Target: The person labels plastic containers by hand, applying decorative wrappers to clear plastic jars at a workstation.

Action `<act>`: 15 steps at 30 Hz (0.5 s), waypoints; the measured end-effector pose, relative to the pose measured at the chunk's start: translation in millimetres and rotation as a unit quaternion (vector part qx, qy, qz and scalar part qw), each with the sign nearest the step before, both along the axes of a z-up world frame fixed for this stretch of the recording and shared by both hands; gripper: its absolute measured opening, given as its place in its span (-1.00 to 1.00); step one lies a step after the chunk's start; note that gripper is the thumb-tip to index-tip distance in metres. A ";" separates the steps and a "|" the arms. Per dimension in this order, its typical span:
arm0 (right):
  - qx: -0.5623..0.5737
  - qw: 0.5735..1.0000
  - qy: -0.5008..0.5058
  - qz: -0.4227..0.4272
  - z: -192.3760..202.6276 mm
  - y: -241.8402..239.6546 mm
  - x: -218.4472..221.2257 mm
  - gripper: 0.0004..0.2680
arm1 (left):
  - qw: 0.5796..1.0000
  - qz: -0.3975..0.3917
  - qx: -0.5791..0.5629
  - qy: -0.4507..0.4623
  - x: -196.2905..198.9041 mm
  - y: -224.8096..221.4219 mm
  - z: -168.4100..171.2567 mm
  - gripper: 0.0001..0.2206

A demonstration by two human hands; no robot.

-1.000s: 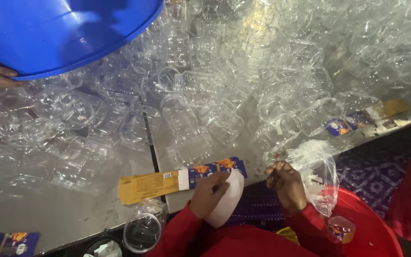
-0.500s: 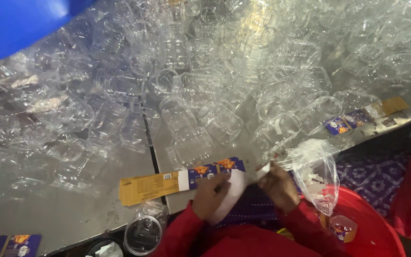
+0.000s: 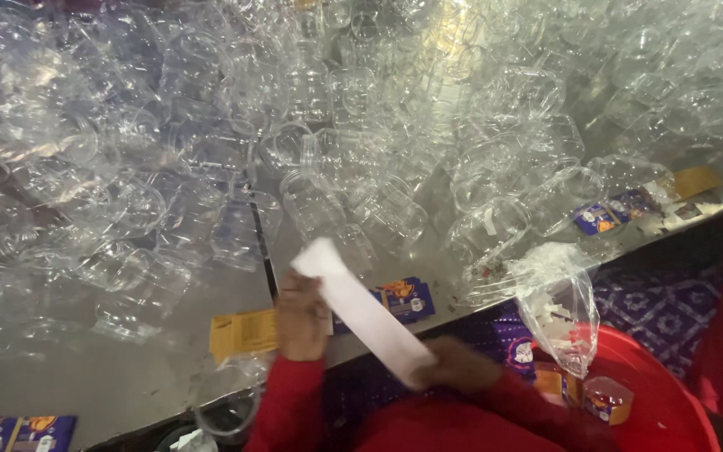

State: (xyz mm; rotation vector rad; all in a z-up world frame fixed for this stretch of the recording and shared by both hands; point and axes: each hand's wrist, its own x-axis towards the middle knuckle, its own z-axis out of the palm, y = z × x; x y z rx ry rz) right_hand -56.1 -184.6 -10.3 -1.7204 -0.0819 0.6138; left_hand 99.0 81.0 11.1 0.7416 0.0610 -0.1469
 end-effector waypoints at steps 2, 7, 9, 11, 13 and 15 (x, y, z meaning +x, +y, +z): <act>-0.121 0.988 -0.076 -0.058 -0.6 -34.0 14.4 -0.82 | 0.999 0.042 -0.008 -0.015 7.1 33.2 13.4 -0.75; 0.022 0.969 -0.179 -0.171 10.9 -81.3 12.4 -0.85 | 0.908 -0.172 -0.226 -0.308 9.6 56.3 30.9 -0.82; 0.054 0.966 -0.041 -0.250 9.5 -62.7 2.7 -0.87 | 0.862 -0.132 -0.002 -0.490 -3.6 33.9 28.9 -0.89; 0.029 0.969 -0.023 -0.242 10.0 -39.5 3.0 -0.86 | 0.740 -0.080 0.223 -0.630 -17.5 3.7 25.6 -0.94; -0.051 0.980 -0.123 -0.151 10.5 -15.1 9.5 -0.83 | 0.723 -0.437 0.449 -0.293 -39.4 -27.3 19.0 -0.82; -0.084 0.963 -0.196 -0.167 19.1 -3.7 12.2 -0.86 | 0.729 -0.441 0.446 -0.275 -54.8 -44.6 14.4 -0.80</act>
